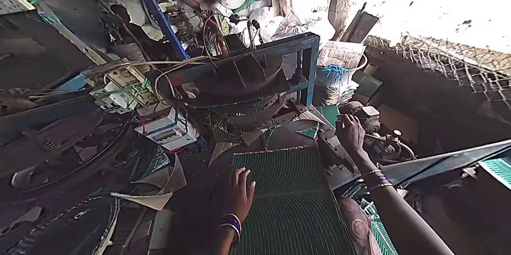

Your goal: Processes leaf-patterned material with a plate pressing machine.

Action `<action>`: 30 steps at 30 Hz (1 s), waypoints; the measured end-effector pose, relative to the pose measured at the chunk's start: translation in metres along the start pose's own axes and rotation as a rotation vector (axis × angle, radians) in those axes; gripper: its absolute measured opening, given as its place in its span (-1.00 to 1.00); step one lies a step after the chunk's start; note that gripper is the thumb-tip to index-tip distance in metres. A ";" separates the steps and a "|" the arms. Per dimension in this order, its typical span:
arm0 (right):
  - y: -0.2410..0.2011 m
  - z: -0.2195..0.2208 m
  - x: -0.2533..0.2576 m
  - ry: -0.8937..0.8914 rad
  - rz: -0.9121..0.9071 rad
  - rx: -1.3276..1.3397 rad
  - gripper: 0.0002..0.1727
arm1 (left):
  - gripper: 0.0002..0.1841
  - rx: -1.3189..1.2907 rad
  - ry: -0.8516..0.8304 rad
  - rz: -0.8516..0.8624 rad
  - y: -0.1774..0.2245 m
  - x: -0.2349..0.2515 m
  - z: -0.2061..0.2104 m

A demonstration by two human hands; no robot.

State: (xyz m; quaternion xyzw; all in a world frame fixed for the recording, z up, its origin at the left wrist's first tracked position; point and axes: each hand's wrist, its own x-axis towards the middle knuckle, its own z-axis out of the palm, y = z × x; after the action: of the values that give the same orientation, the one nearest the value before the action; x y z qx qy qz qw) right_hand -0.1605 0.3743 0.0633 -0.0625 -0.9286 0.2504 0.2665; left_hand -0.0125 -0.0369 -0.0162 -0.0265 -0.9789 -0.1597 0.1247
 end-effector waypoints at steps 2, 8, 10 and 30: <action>0.001 0.001 0.000 -0.001 0.005 0.003 -0.73 | -0.51 -0.017 -0.014 -0.017 0.002 0.002 0.000; 0.000 0.001 -0.001 0.008 0.014 0.017 -0.76 | -0.51 -0.001 0.001 -0.030 0.005 0.004 0.001; 0.000 0.001 -0.001 0.005 0.025 0.018 -0.76 | -0.51 -0.002 -0.010 -0.037 0.005 0.003 0.001; 0.041 -0.063 -0.117 0.202 0.116 0.375 -0.76 | -0.39 -0.833 0.363 -0.442 0.018 0.133 -0.115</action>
State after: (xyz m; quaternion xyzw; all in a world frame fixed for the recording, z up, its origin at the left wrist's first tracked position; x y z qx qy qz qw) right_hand -0.0290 0.4072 0.0348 -0.0899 -0.8293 0.4258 0.3506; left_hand -0.1124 -0.0550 0.1290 0.1622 -0.7768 -0.5613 0.2351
